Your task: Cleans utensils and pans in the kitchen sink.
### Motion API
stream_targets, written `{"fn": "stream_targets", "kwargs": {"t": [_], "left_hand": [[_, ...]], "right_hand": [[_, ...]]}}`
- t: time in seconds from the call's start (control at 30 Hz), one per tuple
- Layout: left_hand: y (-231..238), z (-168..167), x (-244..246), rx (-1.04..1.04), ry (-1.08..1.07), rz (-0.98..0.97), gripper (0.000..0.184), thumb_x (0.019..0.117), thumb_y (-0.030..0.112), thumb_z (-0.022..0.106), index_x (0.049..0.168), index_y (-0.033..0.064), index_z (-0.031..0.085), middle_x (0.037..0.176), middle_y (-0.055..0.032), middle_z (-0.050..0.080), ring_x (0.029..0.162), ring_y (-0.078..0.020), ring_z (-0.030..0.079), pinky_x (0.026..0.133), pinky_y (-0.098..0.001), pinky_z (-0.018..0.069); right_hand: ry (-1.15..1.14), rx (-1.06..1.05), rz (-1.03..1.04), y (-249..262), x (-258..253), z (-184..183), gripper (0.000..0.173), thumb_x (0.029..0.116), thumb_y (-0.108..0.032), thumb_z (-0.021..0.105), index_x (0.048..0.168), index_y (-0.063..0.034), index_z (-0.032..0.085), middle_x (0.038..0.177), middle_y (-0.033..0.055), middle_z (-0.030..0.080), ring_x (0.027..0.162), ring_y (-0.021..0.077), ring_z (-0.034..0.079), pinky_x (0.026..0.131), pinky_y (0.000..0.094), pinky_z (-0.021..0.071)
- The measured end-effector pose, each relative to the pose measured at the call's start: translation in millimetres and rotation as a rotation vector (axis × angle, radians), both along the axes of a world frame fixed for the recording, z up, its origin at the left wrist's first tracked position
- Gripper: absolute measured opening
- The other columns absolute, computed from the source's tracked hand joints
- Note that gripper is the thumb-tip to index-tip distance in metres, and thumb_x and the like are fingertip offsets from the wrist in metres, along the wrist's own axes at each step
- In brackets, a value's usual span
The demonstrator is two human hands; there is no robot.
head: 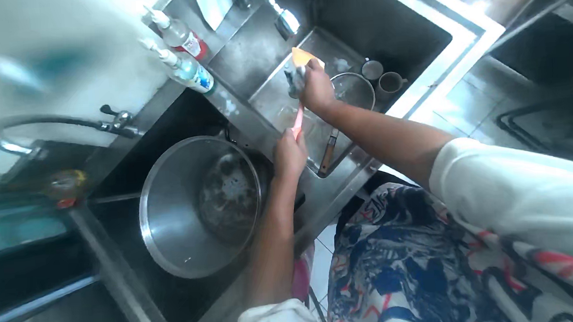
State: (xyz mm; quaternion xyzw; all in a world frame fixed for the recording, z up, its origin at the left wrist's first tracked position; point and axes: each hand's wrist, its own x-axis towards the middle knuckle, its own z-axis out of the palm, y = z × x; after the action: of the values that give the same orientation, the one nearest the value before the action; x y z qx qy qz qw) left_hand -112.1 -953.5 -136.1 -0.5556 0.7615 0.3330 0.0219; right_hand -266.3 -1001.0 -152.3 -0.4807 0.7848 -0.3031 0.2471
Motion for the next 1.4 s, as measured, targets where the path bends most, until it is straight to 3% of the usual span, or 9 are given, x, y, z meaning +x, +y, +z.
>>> {"fn": "stream_targets", "kwargs": {"t": [0.23,0.43,0.57,0.63,0.77,0.87,1.03,1.17,1.4], "left_hand": [[5.3,-3.2,-12.6,0.033,0.0,0.051,0.036,0.11,0.025,0.047,0.122,-0.0066,0.059,0.107,-0.0268,0.068,0.102,-0.0404,0.069,0.092,-0.0568,0.0537],[5.2,3.2,17.4,0.012,0.001,-0.007,0.035,0.1099,0.025,0.049,0.118,-0.007,0.06,0.097,-0.0259,0.067,0.091,-0.0401,0.068,0.084,-0.0568,0.054],[-17.0,0.9,68.4,-0.054,0.01,0.082,0.04,0.109,0.029,0.051,0.114,-0.0096,0.061,0.094,-0.0271,0.065,0.087,-0.0402,0.066,0.082,-0.0586,0.0527],[-31.1,-4.7,98.1,-0.074,0.019,0.131,0.043,0.1091,0.033,0.051,0.11,-0.0094,0.061,0.09,-0.0256,0.063,0.082,-0.0379,0.064,0.079,-0.0571,0.052],[-58.3,-18.6,140.2,-0.042,-0.027,0.147,0.049,0.1095,0.038,0.048,0.109,-0.0093,0.062,0.092,-0.0273,0.063,0.086,-0.0405,0.063,0.082,-0.0601,0.0503],[-74.5,-30.5,156.0,-0.038,-0.023,0.089,0.048,0.1099,0.035,0.048,0.104,-0.0113,0.061,0.091,-0.0272,0.062,0.087,-0.0398,0.062,0.084,-0.0582,0.0489],[-91.0,-44.3,168.2,-0.019,-0.071,0.052,0.053,0.1083,0.039,0.051,0.099,-0.0117,0.062,0.09,-0.0281,0.062,0.087,-0.041,0.063,0.083,-0.0596,0.0493],[-93.0,-44.3,171.2,-0.017,-0.149,0.052,0.054,0.1075,0.043,0.052,0.102,-0.0101,0.062,0.092,-0.0288,0.063,0.09,-0.0432,0.064,0.084,-0.0614,0.0501],[-87.9,-37.7,170.3,-0.038,-0.212,0.129,0.054,0.1032,0.046,0.059,0.124,-0.0038,0.061,0.107,-0.0298,0.067,0.102,-0.0461,0.067,0.09,-0.0669,0.0507]], "right_hand": [[-0.174,-0.014,-0.123,30.9,22.7,-4.7,0.044,0.0923,-0.014,0.074,0.13,0.0037,0.06,0.133,0.0242,0.058,0.12,0.0365,0.063,0.102,0.0489,0.0538],[-0.308,0.03,-0.271,6.0,-26.9,0.7,0.04,0.0957,-0.012,0.069,0.131,0.0035,0.061,0.134,0.0266,0.06,0.125,0.0394,0.06,0.106,0.0539,0.0497],[-0.524,-0.065,-0.402,8.6,-65.5,-17.6,0.038,0.1002,-0.019,0.065,0.13,0.0024,0.06,0.116,0.0227,0.069,0.097,0.0319,0.073,0.087,0.0494,0.0617],[-0.521,-0.084,-0.4,19.3,-81.0,-21.3,0.038,0.0996,-0.022,0.066,0.129,0.001,0.062,0.113,0.0202,0.07,0.093,0.0287,0.072,0.085,0.0481,0.061],[-0.469,-0.058,-0.388,42.5,-90.8,-13.8,0.036,0.1018,-0.023,0.063,0.128,0.0022,0.063,0.114,0.0188,0.069,0.095,0.0245,0.07,0.088,0.0443,0.0582],[-0.439,-0.037,-0.372,50.4,-92.6,-16.1,0.039,0.1028,-0.024,0.063,0.131,0.0037,0.06,0.117,0.0201,0.067,0.098,0.0253,0.068,0.091,0.045,0.0558],[-0.453,-0.054,-0.363,52.9,-94.1,-36.2,0.037,0.1007,-0.023,0.065,0.125,0.0046,0.062,0.111,0.0193,0.067,0.092,0.0245,0.068,0.087,0.0456,0.0576],[-0.517,-0.011,-0.348,52.7,-96.0,-31.8,0.038,0.1018,-0.026,0.065,0.127,0.0024,0.062,0.109,0.0159,0.066,0.085,0.0201,0.066,0.08,0.0413,0.0581],[-0.519,0.01,-0.309,51.3,-108.0,-27.5,0.036,0.1028,-0.026,0.064,0.126,0.001,0.063,0.106,0.0136,0.067,0.083,0.0176,0.066,0.078,0.0389,0.0587]]}}
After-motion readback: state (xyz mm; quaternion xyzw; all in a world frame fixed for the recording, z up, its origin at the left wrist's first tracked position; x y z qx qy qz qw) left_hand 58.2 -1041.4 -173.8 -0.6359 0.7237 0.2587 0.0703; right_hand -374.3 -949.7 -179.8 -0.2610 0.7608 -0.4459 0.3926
